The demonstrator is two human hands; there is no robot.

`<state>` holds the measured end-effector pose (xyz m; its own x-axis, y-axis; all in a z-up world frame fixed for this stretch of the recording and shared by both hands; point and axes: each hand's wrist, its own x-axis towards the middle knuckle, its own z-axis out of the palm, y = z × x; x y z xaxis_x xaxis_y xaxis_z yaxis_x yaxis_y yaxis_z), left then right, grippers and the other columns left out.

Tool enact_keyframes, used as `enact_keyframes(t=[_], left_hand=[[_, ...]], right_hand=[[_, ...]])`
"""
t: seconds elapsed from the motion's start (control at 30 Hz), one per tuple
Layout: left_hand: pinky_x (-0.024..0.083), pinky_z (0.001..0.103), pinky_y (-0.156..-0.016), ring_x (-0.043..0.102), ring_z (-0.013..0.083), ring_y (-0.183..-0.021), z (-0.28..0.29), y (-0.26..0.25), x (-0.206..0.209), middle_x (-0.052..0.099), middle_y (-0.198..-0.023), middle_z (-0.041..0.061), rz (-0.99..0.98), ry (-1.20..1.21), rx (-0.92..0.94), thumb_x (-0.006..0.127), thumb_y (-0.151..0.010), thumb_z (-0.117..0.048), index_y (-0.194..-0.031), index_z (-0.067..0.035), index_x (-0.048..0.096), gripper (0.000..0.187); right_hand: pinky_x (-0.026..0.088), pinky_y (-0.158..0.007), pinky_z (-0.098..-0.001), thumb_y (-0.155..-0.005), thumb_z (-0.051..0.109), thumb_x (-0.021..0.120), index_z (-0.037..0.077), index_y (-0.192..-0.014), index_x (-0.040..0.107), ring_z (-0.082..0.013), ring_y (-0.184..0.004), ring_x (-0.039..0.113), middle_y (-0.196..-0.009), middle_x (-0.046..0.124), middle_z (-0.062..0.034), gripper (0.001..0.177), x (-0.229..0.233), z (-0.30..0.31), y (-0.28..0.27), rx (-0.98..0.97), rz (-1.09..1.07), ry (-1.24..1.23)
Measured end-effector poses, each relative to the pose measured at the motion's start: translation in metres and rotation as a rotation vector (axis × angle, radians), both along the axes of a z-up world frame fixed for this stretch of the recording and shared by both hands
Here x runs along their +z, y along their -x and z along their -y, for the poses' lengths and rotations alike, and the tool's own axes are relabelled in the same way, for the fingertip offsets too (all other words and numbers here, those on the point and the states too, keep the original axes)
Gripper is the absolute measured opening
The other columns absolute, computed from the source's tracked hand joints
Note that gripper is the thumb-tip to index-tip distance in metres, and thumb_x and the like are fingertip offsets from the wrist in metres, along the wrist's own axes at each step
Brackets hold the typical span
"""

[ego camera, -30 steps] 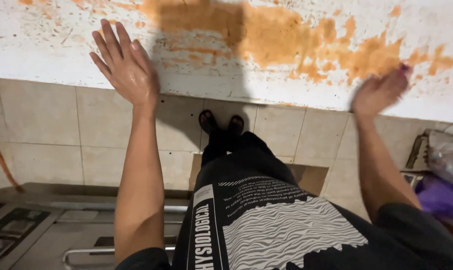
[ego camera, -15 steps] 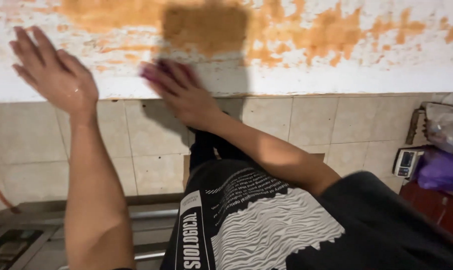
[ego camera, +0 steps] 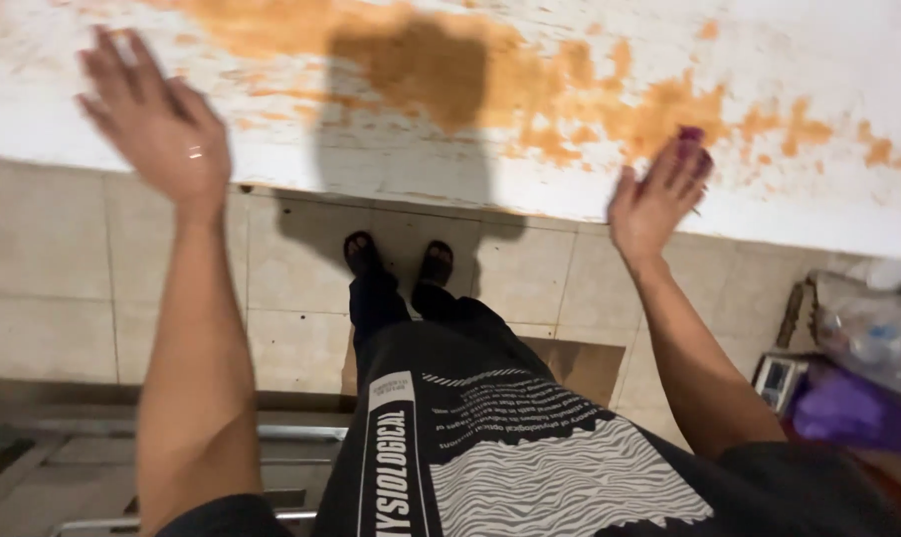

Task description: The person washes a green bowl, a red cloth, a metal bowl, and a plastic container in the sink, then uses the red cloth to wipe a white countertop. The person repeats wiping the countertop after rinsing the cloth again.

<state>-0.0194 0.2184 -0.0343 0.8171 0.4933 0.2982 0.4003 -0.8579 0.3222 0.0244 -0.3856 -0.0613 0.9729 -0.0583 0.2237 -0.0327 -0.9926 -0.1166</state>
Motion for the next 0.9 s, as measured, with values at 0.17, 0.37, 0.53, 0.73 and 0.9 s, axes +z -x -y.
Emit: enact_keyframes(t=[0.17,0.37,0.53,0.73,0.9], left_hand=[[0.015,0.058,-0.135,0.021,0.0307,-0.164,0.004,-0.004,-0.010,0.028,-0.176,0.002,-0.097,-0.027,0.073,0.044,-0.120,-0.036,-0.170,-0.022,0.029,0.053],[0.025,0.054,-0.132,0.036,0.0277,-0.159,0.012,-0.004,-0.008,0.041,-0.168,0.002,0.053,-0.056,0.100,0.043,-0.118,-0.039,-0.161,-0.020,0.047,0.047],[0.017,0.052,-0.134,0.030,0.0267,-0.162,0.000,0.003,-0.007,0.040,-0.170,0.002,0.090,0.223,0.000,0.040,-0.115,-0.038,-0.162,-0.017,0.046,0.052],[0.008,0.077,-0.122,0.018,0.0390,-0.162,-0.142,0.019,0.008,0.022,-0.176,0.007,-0.195,0.101,-0.256,0.056,-0.111,-0.036,-0.169,-0.027,0.035,0.062],[-0.005,0.066,-0.130,-0.011,0.0305,-0.160,-0.282,0.041,0.057,-0.007,-0.177,0.001,-0.549,0.163,0.127,0.025,-0.122,-0.049,-0.176,-0.030,0.007,0.060]], right_hand=[[0.019,-0.133,-0.0693,-0.120,0.063,0.040,0.021,-0.176,0.011,-0.0426,-0.168,0.002,-0.182,0.002,-0.0082,0.076,0.001,-0.190,-0.052,0.377,0.038,-0.033],[0.017,-0.131,-0.0702,-0.103,0.041,0.082,0.016,-0.170,0.030,-0.0455,-0.163,0.007,-0.177,0.015,-0.0110,0.088,0.003,-0.393,-0.097,0.588,-0.050,-0.113],[0.028,-0.126,-0.0683,-0.109,0.031,0.057,0.018,-0.170,0.033,-0.0439,-0.163,0.014,-0.177,0.021,-0.0092,0.067,0.038,-0.479,-0.024,0.818,-0.030,-0.089],[0.023,-0.130,-0.0600,-0.117,0.035,0.032,0.010,-0.161,0.041,-0.0382,-0.156,0.033,-0.164,0.042,-0.0121,0.051,0.116,-0.409,0.049,0.887,-0.077,-0.354],[0.033,-0.120,-0.0605,-0.099,0.008,0.042,-0.009,-0.157,0.041,-0.0516,-0.143,0.040,-0.155,0.047,-0.0350,0.061,0.089,-0.272,0.021,0.453,-0.084,-0.251]])
